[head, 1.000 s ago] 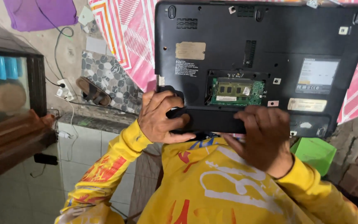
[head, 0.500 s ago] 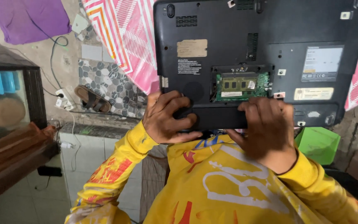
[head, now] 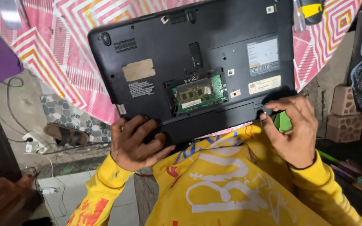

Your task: The person is repairing a laptop by removing the back cover and using a screwdriver to unscrew components. They then remove a metal bracket and a small white plastic piece from the laptop's interior.

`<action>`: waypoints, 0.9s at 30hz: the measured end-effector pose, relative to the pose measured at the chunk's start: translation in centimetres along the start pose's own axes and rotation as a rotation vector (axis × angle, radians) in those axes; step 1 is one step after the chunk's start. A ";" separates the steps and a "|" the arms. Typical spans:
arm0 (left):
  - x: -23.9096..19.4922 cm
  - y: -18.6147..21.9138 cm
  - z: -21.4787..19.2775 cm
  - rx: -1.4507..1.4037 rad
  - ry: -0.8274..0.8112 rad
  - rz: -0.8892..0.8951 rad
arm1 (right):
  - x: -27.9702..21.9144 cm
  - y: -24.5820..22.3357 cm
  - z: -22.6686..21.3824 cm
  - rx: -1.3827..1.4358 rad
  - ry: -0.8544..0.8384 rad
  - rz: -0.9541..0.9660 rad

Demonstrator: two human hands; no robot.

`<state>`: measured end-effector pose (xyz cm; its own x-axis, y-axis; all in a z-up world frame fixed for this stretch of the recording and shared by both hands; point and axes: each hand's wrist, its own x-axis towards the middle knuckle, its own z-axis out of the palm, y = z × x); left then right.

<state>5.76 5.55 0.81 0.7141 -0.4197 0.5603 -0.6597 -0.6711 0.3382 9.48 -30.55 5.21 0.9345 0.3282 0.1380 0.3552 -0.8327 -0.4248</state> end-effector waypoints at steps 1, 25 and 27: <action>0.0 0.0 0.0 -0.010 -0.011 -0.011 | -0.1 0.1 0.0 -0.003 -0.003 0.048; -0.2 -0.2 0.0 -0.042 -0.030 -0.067 | 1.5 0.4 0.4 -0.062 -0.081 -0.032; -0.4 -0.1 0.0 -0.044 -0.028 -0.061 | 1.5 -0.9 1.3 -0.026 -0.053 -0.093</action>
<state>5.51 5.77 0.52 0.7594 -0.3958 0.5163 -0.6237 -0.6686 0.4048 10.53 -28.76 4.63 0.8950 0.4271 0.1284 0.4417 -0.8086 -0.3887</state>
